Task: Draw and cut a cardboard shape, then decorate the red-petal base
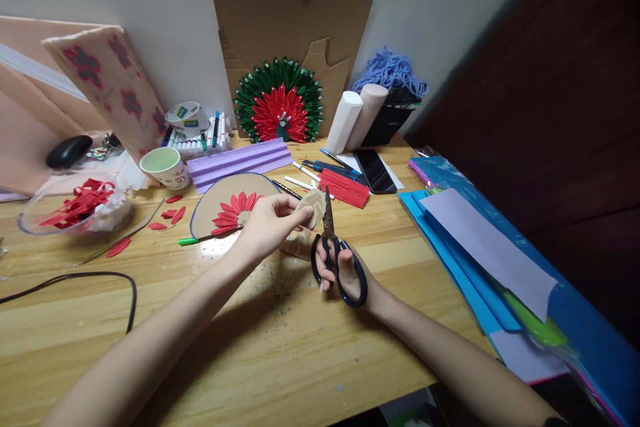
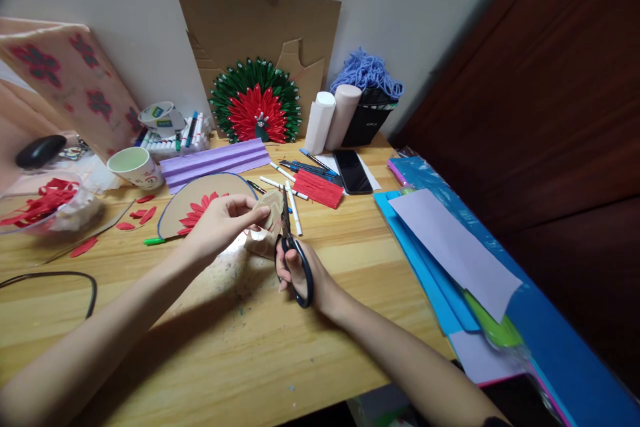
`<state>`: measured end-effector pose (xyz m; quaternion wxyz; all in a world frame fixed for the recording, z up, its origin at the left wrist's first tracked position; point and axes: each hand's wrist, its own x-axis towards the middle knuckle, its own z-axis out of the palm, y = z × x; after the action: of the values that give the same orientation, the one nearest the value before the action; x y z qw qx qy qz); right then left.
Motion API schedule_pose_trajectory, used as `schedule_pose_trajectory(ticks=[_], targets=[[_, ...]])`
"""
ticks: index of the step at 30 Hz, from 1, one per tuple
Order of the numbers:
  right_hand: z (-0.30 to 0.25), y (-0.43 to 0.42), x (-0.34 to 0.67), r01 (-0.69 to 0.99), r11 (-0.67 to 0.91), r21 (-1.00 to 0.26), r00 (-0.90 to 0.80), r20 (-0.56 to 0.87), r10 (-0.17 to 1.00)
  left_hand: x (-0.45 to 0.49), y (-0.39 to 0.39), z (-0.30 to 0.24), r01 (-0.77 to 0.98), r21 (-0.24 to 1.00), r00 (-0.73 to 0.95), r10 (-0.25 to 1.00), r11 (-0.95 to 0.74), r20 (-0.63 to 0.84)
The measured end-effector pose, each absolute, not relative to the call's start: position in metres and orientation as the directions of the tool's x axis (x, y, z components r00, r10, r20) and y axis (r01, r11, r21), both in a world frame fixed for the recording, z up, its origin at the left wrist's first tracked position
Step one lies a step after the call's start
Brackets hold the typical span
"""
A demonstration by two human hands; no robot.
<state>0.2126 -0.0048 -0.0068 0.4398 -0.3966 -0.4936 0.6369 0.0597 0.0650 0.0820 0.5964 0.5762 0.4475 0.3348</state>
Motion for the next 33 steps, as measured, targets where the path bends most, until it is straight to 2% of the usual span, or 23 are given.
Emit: schedule_pose_trajectory(ticks=[9, 14, 19, 23, 27, 33], targets=[[0.003, -0.006, 0.219, -0.028, -0.058, -0.998, -0.258, -0.049, 0.965, 0.052, 0.069, 0.087, 0.121, 0.991, 0.410, 0.907, 0.050, -0.096], [0.009, -0.004, 0.221, 0.021, -0.049, -0.999, -0.275, -0.053, 0.960, 0.048, 0.070, 0.095, 0.149, 0.989, 0.350, 0.935, 0.010, -0.062], [0.011, -0.004, 0.223, -0.015, -0.060, -0.998, -0.360, -0.051, 0.931, 0.043, 0.073, 0.100, 0.191, 0.979, 0.269, 0.963, -0.065, 0.011], [0.008, -0.004, 0.222, -0.101, -0.148, -0.984, -0.442, -0.089, 0.893, 0.042, 0.074, 0.098, 0.206, 0.974, 0.305, 0.952, -0.094, 0.028], [0.004, -0.004, 0.221, -0.149, -0.214, -0.965, -0.439, -0.129, 0.889, 0.045, 0.073, 0.090, 0.215, 0.974, 0.383, 0.924, -0.073, -0.016], [0.005, -0.005, 0.219, -0.146, -0.176, -0.974, -0.394, -0.106, 0.913, 0.047, 0.073, 0.082, 0.219, 0.974, 0.426, 0.903, -0.049, -0.050]])
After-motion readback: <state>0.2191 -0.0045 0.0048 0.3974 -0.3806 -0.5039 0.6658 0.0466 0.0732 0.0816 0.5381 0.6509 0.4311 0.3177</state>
